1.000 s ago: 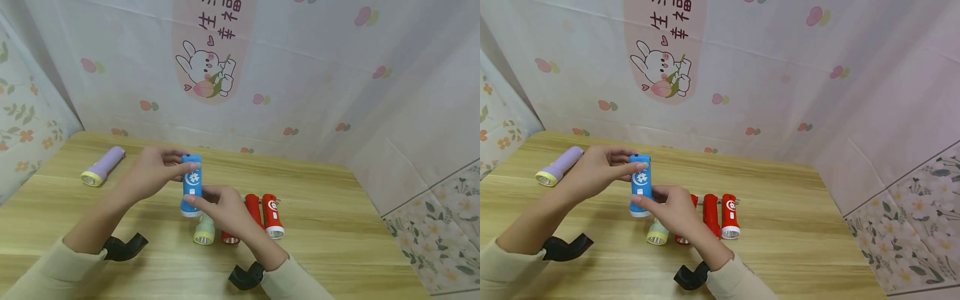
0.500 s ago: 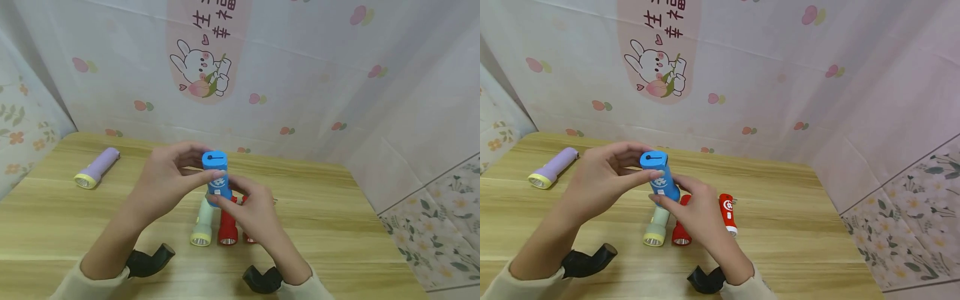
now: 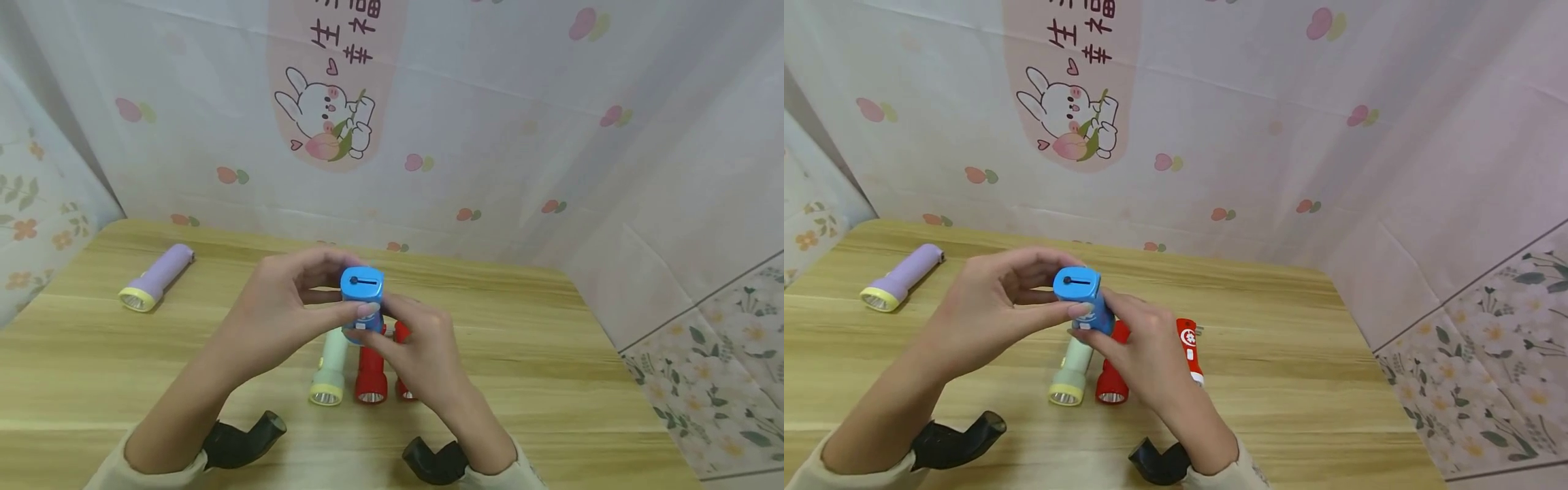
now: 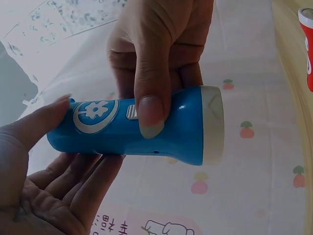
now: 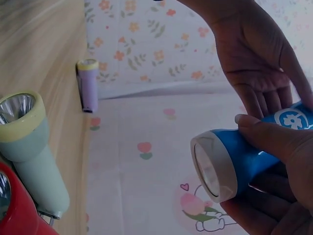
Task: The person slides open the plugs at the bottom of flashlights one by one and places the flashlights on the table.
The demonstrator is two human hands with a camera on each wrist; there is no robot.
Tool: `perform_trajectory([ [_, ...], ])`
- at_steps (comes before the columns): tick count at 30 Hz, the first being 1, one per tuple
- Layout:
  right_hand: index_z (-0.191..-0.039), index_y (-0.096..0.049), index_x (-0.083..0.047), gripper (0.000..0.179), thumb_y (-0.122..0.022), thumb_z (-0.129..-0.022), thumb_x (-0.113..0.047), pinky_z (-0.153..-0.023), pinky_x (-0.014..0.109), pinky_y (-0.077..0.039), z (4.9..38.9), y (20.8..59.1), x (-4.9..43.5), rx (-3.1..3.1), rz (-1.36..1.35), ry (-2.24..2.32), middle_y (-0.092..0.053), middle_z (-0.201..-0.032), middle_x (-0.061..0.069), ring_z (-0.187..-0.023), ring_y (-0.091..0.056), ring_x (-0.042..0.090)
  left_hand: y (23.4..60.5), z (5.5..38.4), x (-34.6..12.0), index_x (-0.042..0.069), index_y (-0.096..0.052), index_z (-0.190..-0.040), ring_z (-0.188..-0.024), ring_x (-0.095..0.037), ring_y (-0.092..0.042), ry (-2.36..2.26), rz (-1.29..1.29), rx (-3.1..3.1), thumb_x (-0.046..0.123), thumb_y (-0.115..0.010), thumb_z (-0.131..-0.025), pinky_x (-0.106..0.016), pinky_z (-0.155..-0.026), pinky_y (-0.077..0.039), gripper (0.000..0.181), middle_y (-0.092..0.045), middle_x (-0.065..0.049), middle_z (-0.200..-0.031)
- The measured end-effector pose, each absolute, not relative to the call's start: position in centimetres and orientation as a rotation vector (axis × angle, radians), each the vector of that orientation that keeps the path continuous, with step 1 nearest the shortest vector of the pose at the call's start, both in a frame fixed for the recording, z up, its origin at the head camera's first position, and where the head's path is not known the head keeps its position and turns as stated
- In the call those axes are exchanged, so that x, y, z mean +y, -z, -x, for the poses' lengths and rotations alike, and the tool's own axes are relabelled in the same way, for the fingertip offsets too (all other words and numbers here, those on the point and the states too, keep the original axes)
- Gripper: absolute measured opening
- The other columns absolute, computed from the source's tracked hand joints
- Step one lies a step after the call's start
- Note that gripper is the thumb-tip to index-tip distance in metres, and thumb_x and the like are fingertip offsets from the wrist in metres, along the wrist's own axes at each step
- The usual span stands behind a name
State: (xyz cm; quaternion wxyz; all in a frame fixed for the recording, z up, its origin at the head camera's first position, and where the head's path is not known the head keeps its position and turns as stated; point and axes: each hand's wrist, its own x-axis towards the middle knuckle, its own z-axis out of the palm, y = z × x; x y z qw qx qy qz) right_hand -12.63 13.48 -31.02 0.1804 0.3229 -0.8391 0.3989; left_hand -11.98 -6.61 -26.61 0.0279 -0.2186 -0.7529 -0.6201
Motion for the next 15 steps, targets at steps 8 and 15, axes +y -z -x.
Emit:
perform_trajectory([
  [8,-0.120,-0.072,-0.004,0.045,-0.087,-0.078,-0.013,-0.086,0.029,-0.061,12.60,30.84,13.79,-2.365,-0.943,-0.994,-0.079,-0.106,0.005,-0.100,-0.076,0.016,26.59,12.20,-7.06,0.013,-0.076,-0.115,-0.099,-0.012,-0.074,1.903,0.685,-2.353,0.026,-0.062,-0.102,-0.028,-0.092,-0.059,0.024,-0.078,0.000,-0.106],
  [15,-0.120,-0.069,-0.002,0.045,-0.086,-0.079,-0.012,-0.088,0.027,-0.061,12.66,30.69,13.94,-2.349,-1.021,-0.929,-0.078,-0.107,0.007,-0.100,-0.076,0.017,26.36,12.32,-7.41,0.011,-0.076,-0.117,-0.108,-0.017,-0.072,2.031,0.653,-2.363,0.026,-0.062,-0.101,-0.029,-0.095,-0.058,0.026,-0.076,-0.003,-0.116],
])
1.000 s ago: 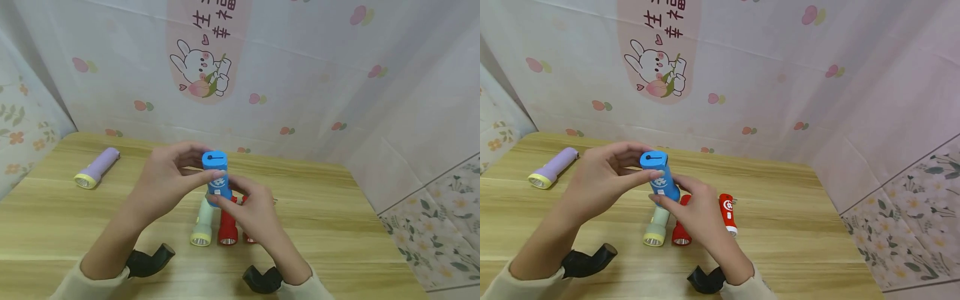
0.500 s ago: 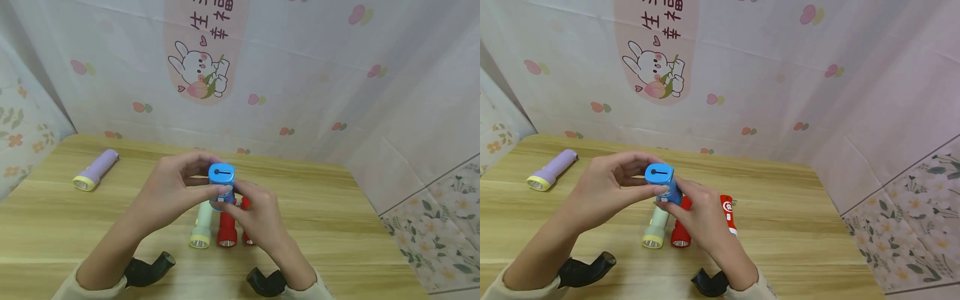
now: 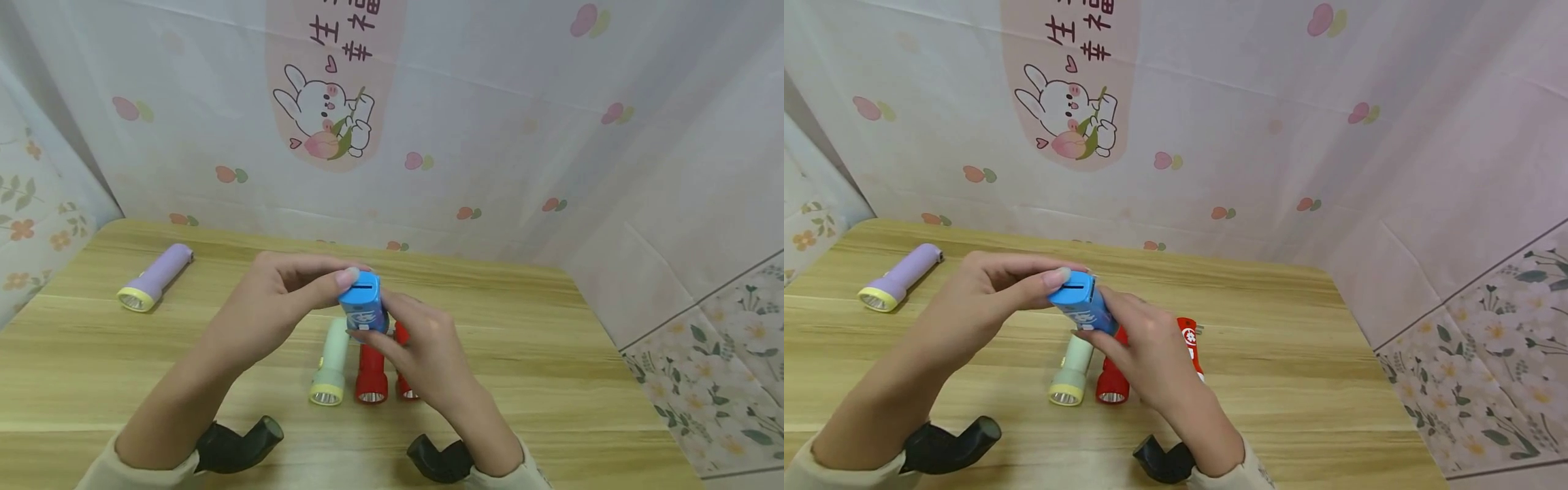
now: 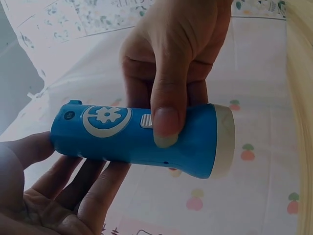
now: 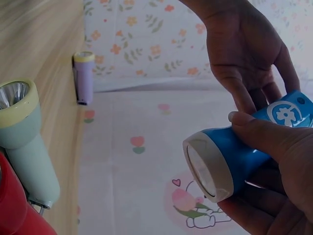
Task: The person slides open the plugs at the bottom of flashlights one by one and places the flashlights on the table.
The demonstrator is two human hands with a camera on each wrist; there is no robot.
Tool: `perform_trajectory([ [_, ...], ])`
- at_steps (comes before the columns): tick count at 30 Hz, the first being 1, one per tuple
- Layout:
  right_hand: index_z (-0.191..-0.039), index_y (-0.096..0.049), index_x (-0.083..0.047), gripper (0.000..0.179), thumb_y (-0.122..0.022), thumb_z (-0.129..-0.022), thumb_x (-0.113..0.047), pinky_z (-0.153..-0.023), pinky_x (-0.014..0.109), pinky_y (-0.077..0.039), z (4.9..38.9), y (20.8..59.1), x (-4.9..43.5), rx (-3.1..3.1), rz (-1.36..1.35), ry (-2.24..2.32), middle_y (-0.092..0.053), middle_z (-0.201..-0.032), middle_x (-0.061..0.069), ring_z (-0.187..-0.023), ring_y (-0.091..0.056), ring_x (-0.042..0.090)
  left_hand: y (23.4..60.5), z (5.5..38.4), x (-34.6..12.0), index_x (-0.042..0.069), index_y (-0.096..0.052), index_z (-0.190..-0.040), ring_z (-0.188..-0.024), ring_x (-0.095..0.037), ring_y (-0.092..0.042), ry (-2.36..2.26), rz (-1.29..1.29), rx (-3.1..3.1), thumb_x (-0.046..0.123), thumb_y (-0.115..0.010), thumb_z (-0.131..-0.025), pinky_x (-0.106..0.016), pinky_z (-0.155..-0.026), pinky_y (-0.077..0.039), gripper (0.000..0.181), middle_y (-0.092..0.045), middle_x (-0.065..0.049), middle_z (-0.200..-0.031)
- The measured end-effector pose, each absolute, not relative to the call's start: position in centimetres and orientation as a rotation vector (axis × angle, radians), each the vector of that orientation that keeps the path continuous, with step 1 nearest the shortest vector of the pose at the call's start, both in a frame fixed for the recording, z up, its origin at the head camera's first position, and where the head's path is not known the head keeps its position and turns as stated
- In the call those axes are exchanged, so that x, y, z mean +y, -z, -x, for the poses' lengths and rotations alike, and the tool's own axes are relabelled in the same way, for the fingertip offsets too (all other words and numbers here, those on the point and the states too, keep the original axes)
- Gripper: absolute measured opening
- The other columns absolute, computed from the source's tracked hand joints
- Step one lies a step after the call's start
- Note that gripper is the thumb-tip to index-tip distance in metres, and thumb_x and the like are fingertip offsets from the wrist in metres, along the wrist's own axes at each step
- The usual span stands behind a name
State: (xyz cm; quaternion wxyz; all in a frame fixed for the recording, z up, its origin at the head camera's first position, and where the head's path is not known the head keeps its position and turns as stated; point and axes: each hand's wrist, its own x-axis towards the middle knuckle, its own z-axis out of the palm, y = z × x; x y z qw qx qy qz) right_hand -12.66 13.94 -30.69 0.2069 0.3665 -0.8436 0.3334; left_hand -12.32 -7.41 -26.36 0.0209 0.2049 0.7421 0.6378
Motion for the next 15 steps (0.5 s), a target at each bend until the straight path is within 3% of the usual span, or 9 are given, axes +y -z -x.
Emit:
perform_trajectory([
  [15,-0.131,-0.063,-0.001,0.054,-0.083,-0.082,-0.014,-0.089,0.028,-0.060,12.25,30.26,14.53,-2.390,-1.053,-0.836,-0.076,-0.113,0.010,-0.104,-0.075,0.019,26.45,12.56,-7.54,0.013,-0.073,-0.124,-0.115,-0.016,-0.071,-1.948,-0.684,2.181,0.027,-0.060,-0.102,-0.032,-0.099,-0.056,0.029,-0.074,-0.001,-0.125],
])
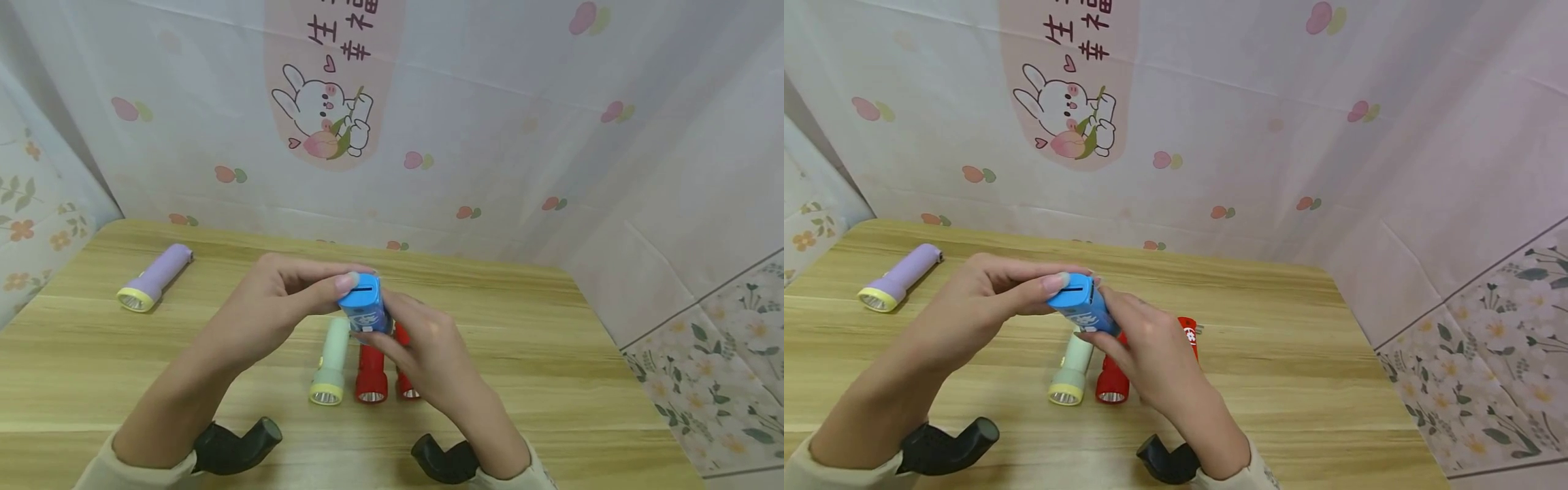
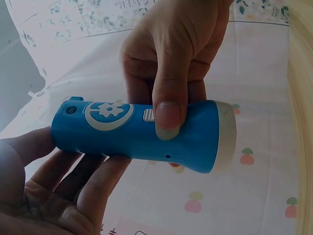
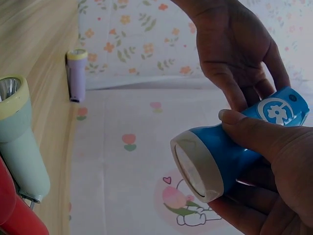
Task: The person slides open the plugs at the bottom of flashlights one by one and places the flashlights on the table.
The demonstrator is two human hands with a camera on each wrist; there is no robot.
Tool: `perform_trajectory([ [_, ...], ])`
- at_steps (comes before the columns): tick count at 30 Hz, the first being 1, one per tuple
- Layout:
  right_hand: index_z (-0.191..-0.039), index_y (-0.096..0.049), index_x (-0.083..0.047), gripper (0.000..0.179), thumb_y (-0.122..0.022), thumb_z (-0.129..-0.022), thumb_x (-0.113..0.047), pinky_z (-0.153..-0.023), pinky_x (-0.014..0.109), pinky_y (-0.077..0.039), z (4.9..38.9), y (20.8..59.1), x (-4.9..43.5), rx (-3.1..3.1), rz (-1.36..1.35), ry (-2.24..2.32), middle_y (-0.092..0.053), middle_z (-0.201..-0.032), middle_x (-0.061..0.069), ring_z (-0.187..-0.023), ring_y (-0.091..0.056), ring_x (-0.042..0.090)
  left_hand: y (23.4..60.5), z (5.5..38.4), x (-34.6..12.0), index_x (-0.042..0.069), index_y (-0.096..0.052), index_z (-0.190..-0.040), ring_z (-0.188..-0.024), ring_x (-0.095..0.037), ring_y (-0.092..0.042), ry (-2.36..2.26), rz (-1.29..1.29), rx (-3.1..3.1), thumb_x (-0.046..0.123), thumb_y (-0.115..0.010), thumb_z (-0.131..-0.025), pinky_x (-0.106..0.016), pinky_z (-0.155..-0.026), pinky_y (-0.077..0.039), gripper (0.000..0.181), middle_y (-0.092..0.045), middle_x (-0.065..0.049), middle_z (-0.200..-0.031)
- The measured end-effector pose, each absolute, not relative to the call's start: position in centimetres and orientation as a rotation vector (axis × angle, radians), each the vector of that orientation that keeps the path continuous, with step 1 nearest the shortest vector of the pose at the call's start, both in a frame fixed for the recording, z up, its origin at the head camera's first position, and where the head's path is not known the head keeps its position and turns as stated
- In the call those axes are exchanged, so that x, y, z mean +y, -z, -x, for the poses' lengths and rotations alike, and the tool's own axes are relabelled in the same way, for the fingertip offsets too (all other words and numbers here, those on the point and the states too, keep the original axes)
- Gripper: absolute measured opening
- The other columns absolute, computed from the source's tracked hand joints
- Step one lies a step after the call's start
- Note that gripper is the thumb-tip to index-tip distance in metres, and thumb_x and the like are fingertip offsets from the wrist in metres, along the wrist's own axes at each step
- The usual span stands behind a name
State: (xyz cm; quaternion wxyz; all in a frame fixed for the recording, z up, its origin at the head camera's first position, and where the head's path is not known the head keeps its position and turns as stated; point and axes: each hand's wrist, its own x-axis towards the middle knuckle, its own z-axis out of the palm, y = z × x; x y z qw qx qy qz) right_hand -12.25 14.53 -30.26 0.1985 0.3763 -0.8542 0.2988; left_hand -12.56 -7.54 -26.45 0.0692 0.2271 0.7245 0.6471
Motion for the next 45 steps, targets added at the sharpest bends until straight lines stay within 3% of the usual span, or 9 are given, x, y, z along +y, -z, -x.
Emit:
perform_trajectory([
  [20,-0.132,-0.064,-0.001,0.055,-0.083,-0.081,-0.012,-0.090,0.027,-0.060,11.73,29.74,15.08,-2.430,-1.086,-0.807,-0.075,-0.119,0.010,-0.107,-0.075,0.019,26.96,13.00,-7.81,0.004,-0.075,-0.116,-0.101,-0.022,-0.074,-1.977,-0.736,2.053,0.020,-0.068,-0.097,-0.035,-0.091,-0.060,0.026,-0.078,-0.008,-0.111],
  [26,-0.133,-0.064,-0.001,0.056,-0.083,-0.082,-0.013,-0.089,0.026,-0.060,11.70,29.90,14.86,-2.420,-1.101,-0.804,-0.075,-0.118,0.010,-0.105,-0.075,0.018,26.72,12.86,-8.03,0.006,-0.076,-0.115,-0.102,-0.023,-0.074,-1.956,-0.716,2.076,0.022,-0.069,-0.096,-0.035,-0.091,-0.060,0.026,-0.079,-0.008,-0.108],
  [35,-0.120,-0.067,-0.003,0.044,-0.084,-0.081,-0.013,-0.088,0.026,-0.060,11.82,30.26,14.55,-2.391,-1.091,-0.781,-0.077,-0.110,0.006,-0.099,-0.076,0.016,26.73,12.68,-7.68,0.009,-0.078,-0.110,-0.099,-0.023,-0.074,-1.971,-0.645,2.126,0.024,-0.072,-0.094,-0.036,-0.090,-0.059,0.023,-0.080,-0.005,-0.102],
  [45,-0.124,-0.068,-0.003,0.046,-0.083,-0.081,-0.014,-0.088,0.026,-0.060,11.79,30.28,14.49,-2.422,-1.065,-0.818,-0.077,-0.111,0.007,-0.101,-0.076,0.016,27.10,12.86,-7.30,0.009,-0.078,-0.108,-0.100,-0.027,-0.072,-1.976,-0.583,2.147,0.024,-0.072,-0.095,-0.038,-0.091,-0.058,0.021,-0.078,-0.005,-0.104],
])
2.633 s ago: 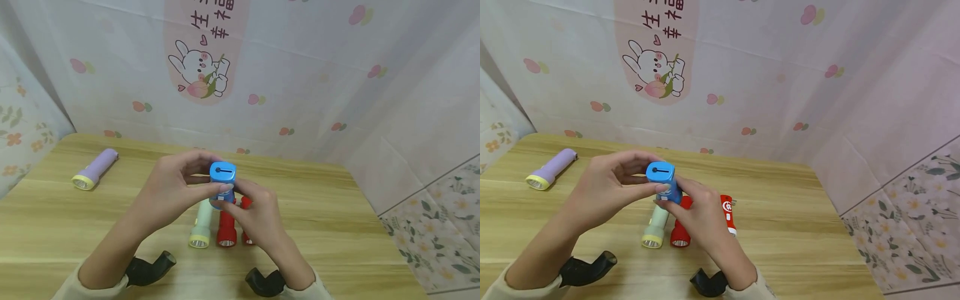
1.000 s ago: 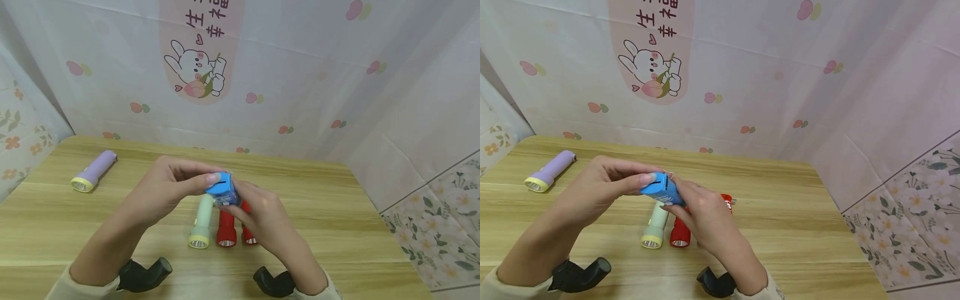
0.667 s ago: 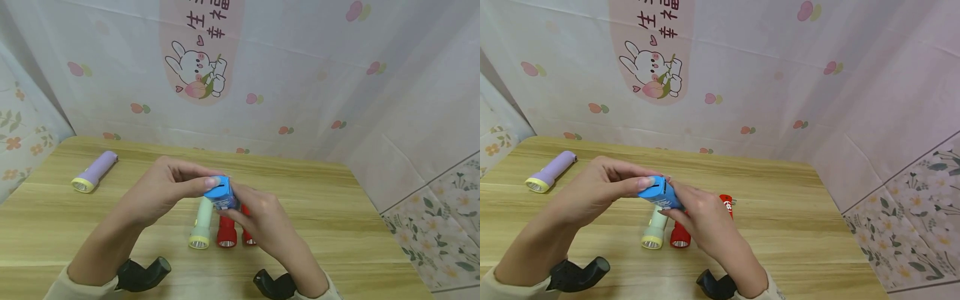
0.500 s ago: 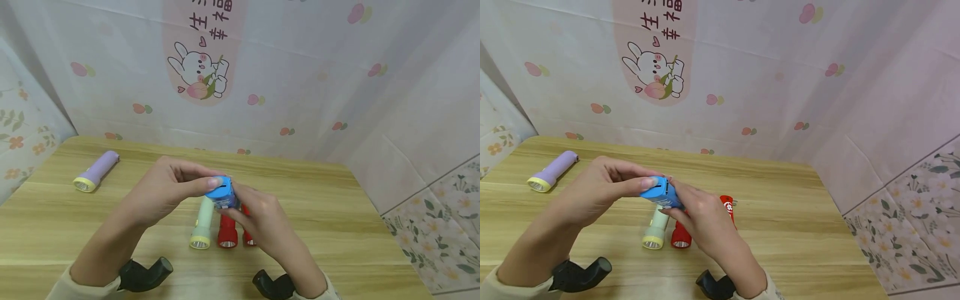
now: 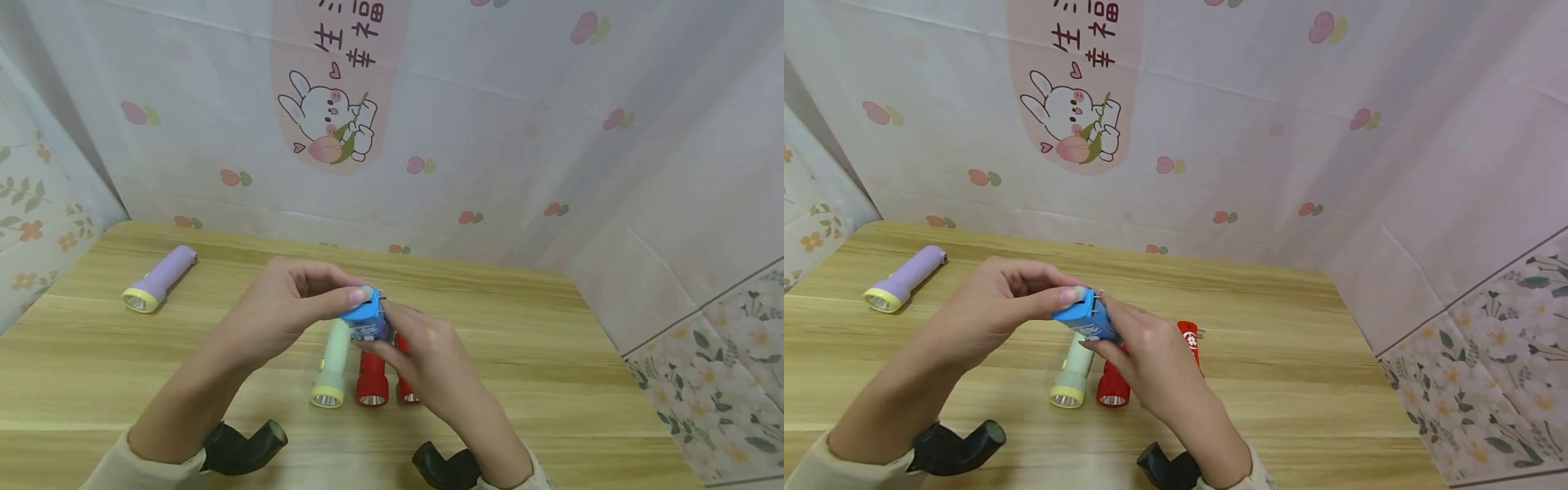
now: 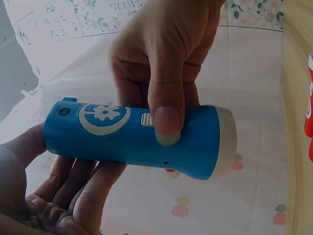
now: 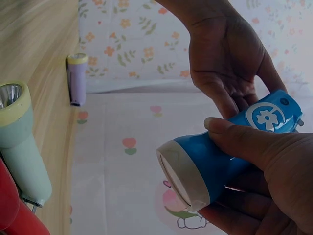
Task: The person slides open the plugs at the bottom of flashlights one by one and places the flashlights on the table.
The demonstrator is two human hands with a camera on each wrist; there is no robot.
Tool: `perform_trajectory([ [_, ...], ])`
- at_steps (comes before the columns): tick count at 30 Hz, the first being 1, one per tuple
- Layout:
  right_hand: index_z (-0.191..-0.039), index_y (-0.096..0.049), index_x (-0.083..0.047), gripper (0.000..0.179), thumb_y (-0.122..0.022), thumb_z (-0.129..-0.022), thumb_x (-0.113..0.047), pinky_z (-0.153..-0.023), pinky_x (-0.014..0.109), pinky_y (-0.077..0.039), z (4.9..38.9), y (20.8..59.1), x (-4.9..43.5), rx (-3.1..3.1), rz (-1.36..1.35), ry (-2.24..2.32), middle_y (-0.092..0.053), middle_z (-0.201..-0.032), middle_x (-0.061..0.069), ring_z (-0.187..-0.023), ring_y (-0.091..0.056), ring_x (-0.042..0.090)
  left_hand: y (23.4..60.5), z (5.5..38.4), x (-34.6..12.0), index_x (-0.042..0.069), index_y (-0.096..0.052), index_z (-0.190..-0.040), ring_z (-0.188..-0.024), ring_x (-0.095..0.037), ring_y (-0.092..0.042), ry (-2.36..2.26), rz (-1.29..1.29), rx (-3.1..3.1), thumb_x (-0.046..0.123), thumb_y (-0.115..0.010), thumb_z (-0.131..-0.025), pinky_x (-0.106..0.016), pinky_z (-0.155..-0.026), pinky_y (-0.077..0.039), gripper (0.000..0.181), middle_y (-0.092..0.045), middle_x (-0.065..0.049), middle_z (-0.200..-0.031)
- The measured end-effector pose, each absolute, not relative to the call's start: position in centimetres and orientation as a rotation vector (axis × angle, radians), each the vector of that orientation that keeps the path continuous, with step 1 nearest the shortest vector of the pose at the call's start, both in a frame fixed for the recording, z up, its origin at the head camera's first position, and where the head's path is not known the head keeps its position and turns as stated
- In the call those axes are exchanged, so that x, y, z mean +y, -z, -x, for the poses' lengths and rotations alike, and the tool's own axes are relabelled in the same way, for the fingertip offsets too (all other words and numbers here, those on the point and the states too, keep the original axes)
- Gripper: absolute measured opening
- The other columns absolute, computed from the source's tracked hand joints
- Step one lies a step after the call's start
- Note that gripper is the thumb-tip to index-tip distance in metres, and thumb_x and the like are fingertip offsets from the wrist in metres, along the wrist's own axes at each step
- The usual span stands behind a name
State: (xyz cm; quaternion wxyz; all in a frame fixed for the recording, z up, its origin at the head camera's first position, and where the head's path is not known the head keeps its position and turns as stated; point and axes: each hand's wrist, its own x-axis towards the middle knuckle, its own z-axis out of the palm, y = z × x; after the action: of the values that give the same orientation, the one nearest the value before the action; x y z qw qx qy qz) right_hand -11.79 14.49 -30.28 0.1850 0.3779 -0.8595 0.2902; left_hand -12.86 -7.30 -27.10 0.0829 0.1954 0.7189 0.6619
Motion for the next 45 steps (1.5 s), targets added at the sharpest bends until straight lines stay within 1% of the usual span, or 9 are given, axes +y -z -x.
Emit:
perform_trajectory([
  [4,-0.123,-0.068,-0.003,0.044,-0.082,-0.083,-0.015,-0.088,0.026,-0.060,11.75,30.22,14.66,-2.443,-1.051,-0.835,-0.078,-0.110,0.006,-0.101,-0.076,0.016,27.19,13.10,-7.51,0.010,-0.077,-0.112,-0.102,-0.026,-0.071,-1.947,-0.624,2.126,0.026,-0.069,-0.097,-0.039,-0.095,-0.057,0.023,-0.077,-0.006,-0.107],
  [8,-0.121,-0.069,-0.004,0.042,-0.082,-0.083,-0.015,-0.088,0.027,-0.060,11.77,30.16,14.81,-2.447,-1.053,-0.836,-0.078,-0.109,0.005,-0.100,-0.075,0.015,27.20,13.26,-7.77,0.011,-0.076,-0.115,-0.101,-0.027,-0.071,-1.931,-0.699,2.084,0.024,-0.067,-0.098,-0.040,-0.094,-0.057,0.023,-0.077,-0.007,-0.108],
  [15,-0.121,-0.069,-0.004,0.041,-0.082,-0.083,-0.014,-0.088,0.026,-0.060,11.74,30.11,14.81,-2.456,-1.071,-0.835,-0.077,-0.108,0.004,-0.097,-0.075,0.013,27.09,13.15,-7.61,0.010,-0.076,-0.113,-0.100,-0.027,-0.071,-1.912,-0.648,2.111,0.024,-0.069,-0.096,-0.041,-0.094,-0.056,0.023,-0.077,-0.006,-0.107],
  [19,-0.123,-0.068,-0.005,0.044,-0.083,-0.083,-0.015,-0.087,0.025,-0.060,11.57,30.04,14.76,-2.479,-1.057,-0.838,-0.077,-0.109,0.003,-0.096,-0.074,0.012,27.10,13.11,-7.56,0.009,-0.076,-0.111,-0.099,-0.027,-0.071,-1.917,-0.625,2.128,0.023,-0.070,-0.095,-0.043,-0.094,-0.056,0.022,-0.077,-0.007,-0.105],
  [25,-0.117,-0.070,-0.004,0.039,-0.084,-0.082,-0.014,-0.084,0.023,-0.061,11.47,30.05,14.66,-2.480,-1.064,-0.834,-0.078,-0.105,0.003,-0.090,-0.073,0.010,27.20,13.09,-7.53,0.008,-0.077,-0.108,-0.099,-0.028,-0.071,-1.917,-0.599,2.134,0.024,-0.072,-0.094,-0.043,-0.092,-0.056,0.022,-0.077,-0.007,-0.104],
  [33,-0.115,-0.071,-0.003,0.037,-0.083,-0.082,-0.014,-0.088,0.025,-0.060,11.49,30.03,14.48,-2.503,-1.059,-0.814,-0.077,-0.112,0.005,-0.100,-0.075,0.014,27.44,13.20,-7.35,0.006,-0.077,-0.105,-0.098,-0.028,-0.071,-1.942,-0.570,2.131,0.023,-0.073,-0.093,-0.041,-0.089,-0.057,0.021,-0.077,-0.008,-0.102],
  [40,-0.114,-0.071,-0.004,0.035,-0.083,-0.083,-0.015,-0.081,0.018,-0.059,11.43,30.20,14.28,-2.503,-1.054,-0.821,-0.077,-0.105,0.002,-0.087,-0.071,0.008,27.47,13.21,-7.24,0.006,-0.077,-0.105,-0.095,-0.026,-0.072,-1.940,-0.561,2.144,0.022,-0.074,-0.092,-0.039,-0.088,-0.058,0.021,-0.077,-0.007,-0.100],
  [45,-0.115,-0.070,-0.004,0.038,-0.083,-0.082,-0.015,-0.083,0.019,-0.059,11.47,30.38,14.23,-2.484,-1.058,-0.791,-0.077,-0.104,0.002,-0.087,-0.072,0.008,27.52,13.20,-7.06,0.005,-0.077,-0.104,-0.092,-0.024,-0.074,-1.944,-0.547,2.163,0.022,-0.074,-0.092,-0.037,-0.088,-0.059,0.020,-0.078,-0.007,-0.099],
])
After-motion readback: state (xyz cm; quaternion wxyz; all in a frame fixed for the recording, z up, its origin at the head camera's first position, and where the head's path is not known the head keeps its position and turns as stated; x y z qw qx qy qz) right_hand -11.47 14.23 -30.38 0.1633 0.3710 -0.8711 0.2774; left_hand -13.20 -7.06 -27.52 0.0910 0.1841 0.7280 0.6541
